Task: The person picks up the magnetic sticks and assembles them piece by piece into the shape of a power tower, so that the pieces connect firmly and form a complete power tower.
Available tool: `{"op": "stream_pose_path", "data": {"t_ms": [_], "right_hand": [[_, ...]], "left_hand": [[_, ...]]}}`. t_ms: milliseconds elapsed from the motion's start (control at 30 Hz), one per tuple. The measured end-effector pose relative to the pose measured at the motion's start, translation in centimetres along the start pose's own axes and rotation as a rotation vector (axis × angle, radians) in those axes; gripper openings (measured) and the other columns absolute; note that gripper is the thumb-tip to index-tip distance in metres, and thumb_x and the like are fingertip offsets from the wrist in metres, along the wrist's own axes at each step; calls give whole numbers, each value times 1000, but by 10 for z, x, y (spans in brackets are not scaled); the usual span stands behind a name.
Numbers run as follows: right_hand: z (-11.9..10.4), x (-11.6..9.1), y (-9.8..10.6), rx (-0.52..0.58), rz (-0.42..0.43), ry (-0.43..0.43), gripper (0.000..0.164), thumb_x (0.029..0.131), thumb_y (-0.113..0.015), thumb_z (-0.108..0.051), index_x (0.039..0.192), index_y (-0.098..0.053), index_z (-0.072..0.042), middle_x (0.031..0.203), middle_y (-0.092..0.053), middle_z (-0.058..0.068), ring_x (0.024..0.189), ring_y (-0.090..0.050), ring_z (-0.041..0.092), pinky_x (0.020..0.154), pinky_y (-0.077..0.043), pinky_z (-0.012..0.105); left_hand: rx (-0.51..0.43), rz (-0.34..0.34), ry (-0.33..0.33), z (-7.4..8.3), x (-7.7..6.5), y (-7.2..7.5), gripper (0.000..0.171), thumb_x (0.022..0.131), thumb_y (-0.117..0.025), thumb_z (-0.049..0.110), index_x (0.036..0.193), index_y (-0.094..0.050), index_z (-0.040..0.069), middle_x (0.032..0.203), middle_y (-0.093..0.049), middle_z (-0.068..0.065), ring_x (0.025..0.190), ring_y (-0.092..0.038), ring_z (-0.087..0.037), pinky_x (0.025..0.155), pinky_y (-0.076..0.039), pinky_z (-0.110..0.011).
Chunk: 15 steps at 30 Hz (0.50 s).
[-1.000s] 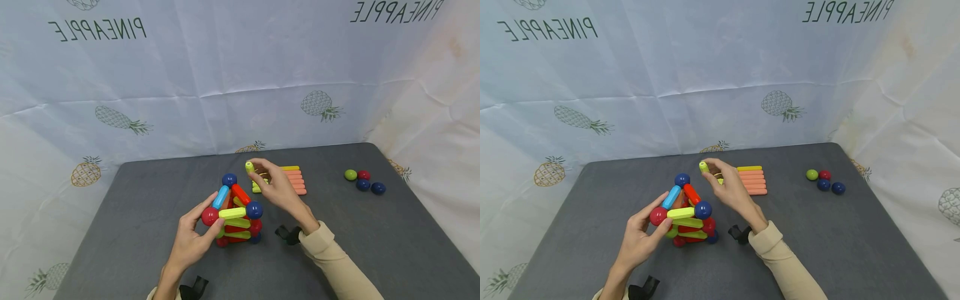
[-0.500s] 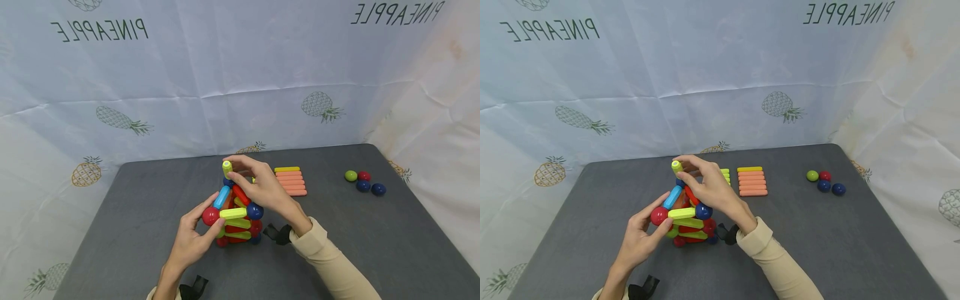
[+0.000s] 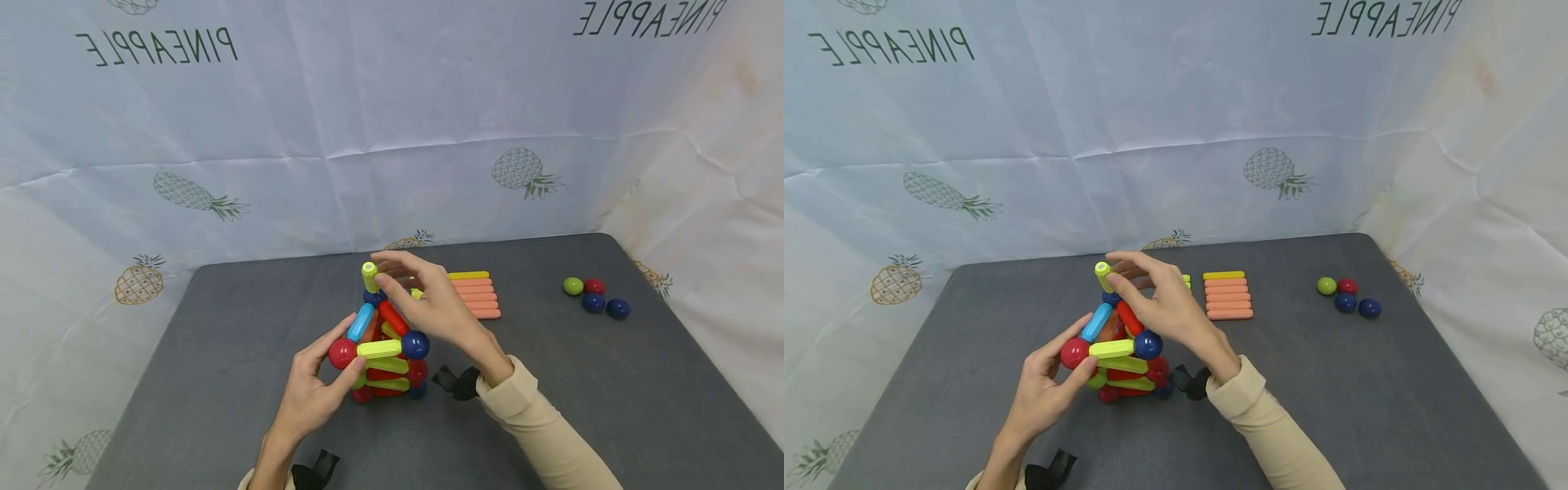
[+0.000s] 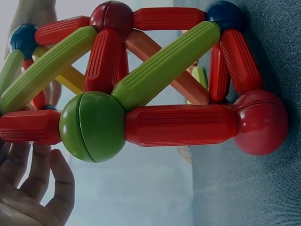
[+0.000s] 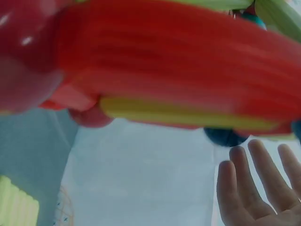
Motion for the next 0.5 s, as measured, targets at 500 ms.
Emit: {"op": "stream_pose_path", "data": {"t_ms": [500], "right_hand": [[96,-26,0,-511,-64,-146,32,91,-75,-9,122,-73,-1,118,-74,17,100,-70,30,88,-59,47]], "left_hand": [[12,7,9,-1,-1,0,59,89,-73,-1,145,-58,12,137,-67,-14,114,-68,-6,95,-55,-20]]}}
Point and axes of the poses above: each hand's wrist, its own x-axis towards the middle knuckle, its own y-axis out of the back of the hand, z = x × y, the point moved 7 cm from there along x, towards the middle knuckle
